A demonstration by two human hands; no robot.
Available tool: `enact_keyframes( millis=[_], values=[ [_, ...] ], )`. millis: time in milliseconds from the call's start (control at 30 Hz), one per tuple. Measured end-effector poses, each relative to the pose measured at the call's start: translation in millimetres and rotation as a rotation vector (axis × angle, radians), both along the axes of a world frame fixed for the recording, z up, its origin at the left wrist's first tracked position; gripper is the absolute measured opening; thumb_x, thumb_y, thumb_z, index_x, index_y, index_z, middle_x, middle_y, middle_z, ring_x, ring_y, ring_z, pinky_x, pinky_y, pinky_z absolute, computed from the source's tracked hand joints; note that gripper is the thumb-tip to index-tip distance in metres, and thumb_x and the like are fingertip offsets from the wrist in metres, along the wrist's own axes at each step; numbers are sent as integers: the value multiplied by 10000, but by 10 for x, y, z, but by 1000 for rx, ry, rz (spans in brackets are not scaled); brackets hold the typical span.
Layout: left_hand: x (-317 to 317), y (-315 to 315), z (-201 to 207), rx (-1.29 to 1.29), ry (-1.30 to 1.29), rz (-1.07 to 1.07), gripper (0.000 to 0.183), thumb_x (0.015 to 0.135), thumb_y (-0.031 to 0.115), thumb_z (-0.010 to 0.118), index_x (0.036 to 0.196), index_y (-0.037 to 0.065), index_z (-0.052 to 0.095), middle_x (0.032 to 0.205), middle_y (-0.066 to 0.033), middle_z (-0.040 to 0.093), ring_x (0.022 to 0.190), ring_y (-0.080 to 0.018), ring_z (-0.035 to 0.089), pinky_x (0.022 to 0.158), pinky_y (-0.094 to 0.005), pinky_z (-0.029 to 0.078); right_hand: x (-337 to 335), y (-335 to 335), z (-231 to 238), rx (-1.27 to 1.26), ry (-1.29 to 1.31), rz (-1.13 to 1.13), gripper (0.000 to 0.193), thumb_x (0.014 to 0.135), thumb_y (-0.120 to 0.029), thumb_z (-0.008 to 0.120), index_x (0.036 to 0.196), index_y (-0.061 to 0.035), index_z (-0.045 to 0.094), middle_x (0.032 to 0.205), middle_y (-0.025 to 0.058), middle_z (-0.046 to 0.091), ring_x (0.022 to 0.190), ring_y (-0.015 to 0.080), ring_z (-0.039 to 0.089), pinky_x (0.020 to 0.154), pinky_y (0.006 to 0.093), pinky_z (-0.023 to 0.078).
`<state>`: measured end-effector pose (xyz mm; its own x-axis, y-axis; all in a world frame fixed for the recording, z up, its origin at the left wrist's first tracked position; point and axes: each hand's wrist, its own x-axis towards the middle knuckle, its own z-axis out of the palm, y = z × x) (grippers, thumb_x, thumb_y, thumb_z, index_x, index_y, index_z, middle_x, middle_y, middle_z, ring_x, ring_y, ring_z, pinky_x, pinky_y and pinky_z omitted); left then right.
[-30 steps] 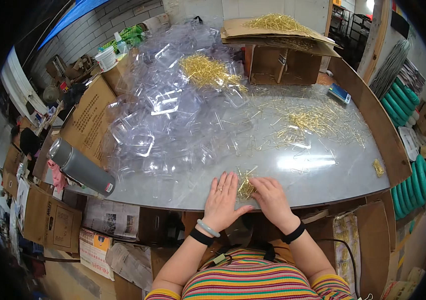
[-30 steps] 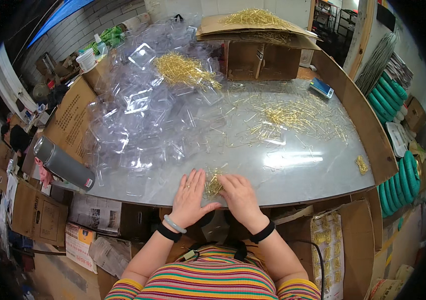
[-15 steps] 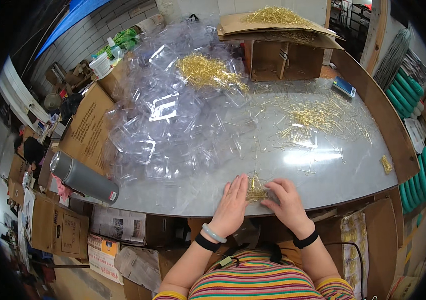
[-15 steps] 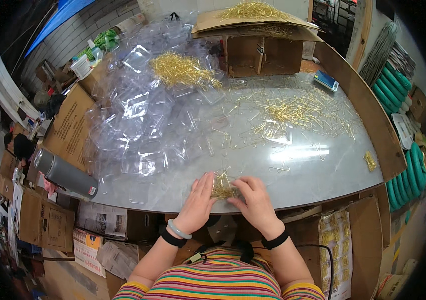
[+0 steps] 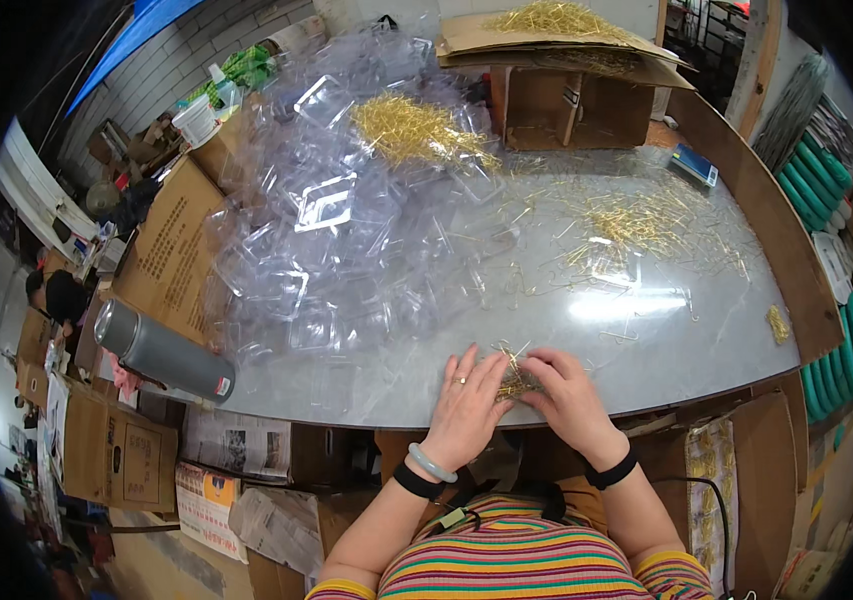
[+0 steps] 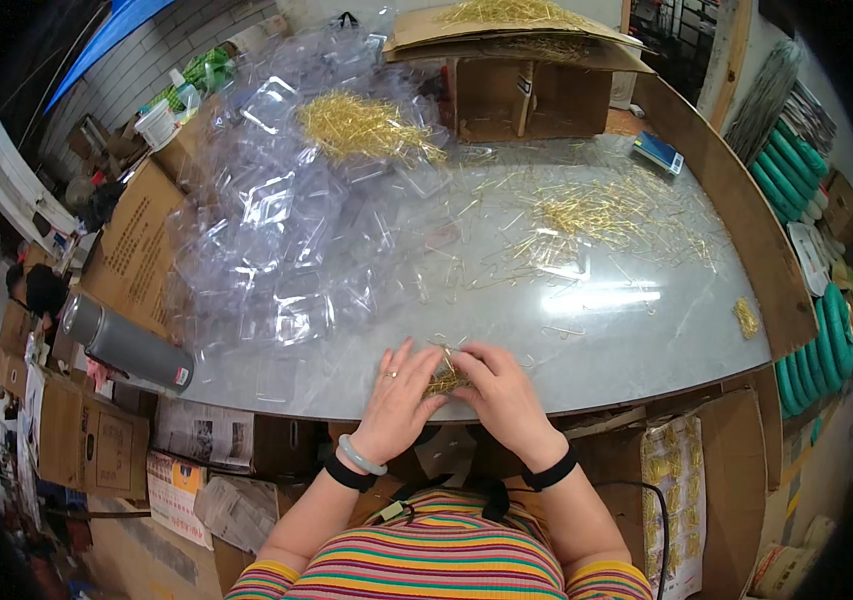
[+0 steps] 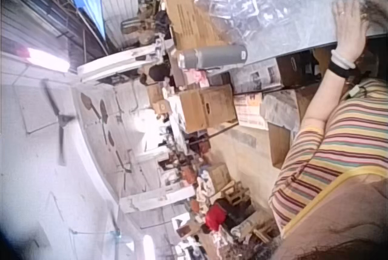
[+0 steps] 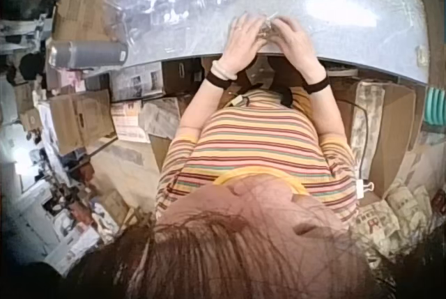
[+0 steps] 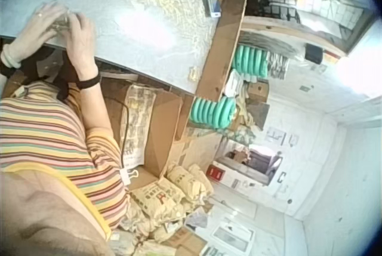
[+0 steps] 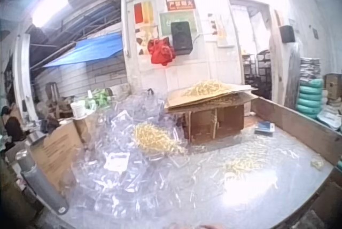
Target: Organizing and bundling thin gold-colored metal ties on a workstation.
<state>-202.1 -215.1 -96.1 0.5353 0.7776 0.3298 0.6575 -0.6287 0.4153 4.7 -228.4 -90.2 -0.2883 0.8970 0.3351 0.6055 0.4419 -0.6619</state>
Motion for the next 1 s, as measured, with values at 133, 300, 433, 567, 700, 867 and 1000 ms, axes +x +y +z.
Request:
enact_keyframes(
  millis=[133,300,433,567,700,867,1000],
  values=[
    [8,55,-14,-19,-59,-141,639,863,116,704,1434,24,432,1448,-181,443,1374,-430,373,1156,-536,282,-78,-40,168,230,-234,-63,647,796,-121,764,1389,-83,509,1306,145,589,1227,338,542,1040,443,439],
    [42,3,9,-151,-263,9,671,864,111,706,1446,-2,392,1464,-219,400,1390,-424,353,1163,-532,277,-1,-9,74,11,-101,53,674,798,-129,766,1410,-72,489,1319,146,581,1249,356,520,1071,465,410],
    [26,-5,24,-37,-80,30,683,873,125,711,1454,-18,382,1473,-221,401,1416,-438,324,1177,-554,250,61,-19,115,95,-30,16,643,795,-84,751,1390,-67,509,1297,152,600,1221,349,540,1031,440,444],
    [22,32,4,-49,-3,-19,698,877,143,709,1467,-19,371,1461,-219,417,1416,-435,328,1184,-562,227,91,20,119,64,-52,54,549,819,-5,694,1346,-41,545,1311,159,594,1210,376,541,1006,435,463],
    [53,48,-7,-67,-2,-29,712,881,164,706,1478,-18,363,1454,-223,429,1412,-427,341,1188,-555,224,-12,58,121,22,179,100,464,848,71,599,1305,-6,567,1344,182,566,1220,419,525,1025,459,450],
    [93,-49,4,0,-9,36,729,862,204,720,1457,-34,373,1444,-236,435,1400,-421,362,1189,-552,230,-237,-184,9,103,162,-230,516,843,88,540,1351,7,505,1436,257,447,1281,442,477,1071,457,422],
    [106,-3,-63,24,44,14,751,860,219,733,1470,-28,372,1452,-223,438,1399,-416,368,1183,-549,246,-374,-224,46,24,339,-53,577,816,67,534,1386,21,457,1467,271,400,1335,443,433,1115,459,381]
  ],
)
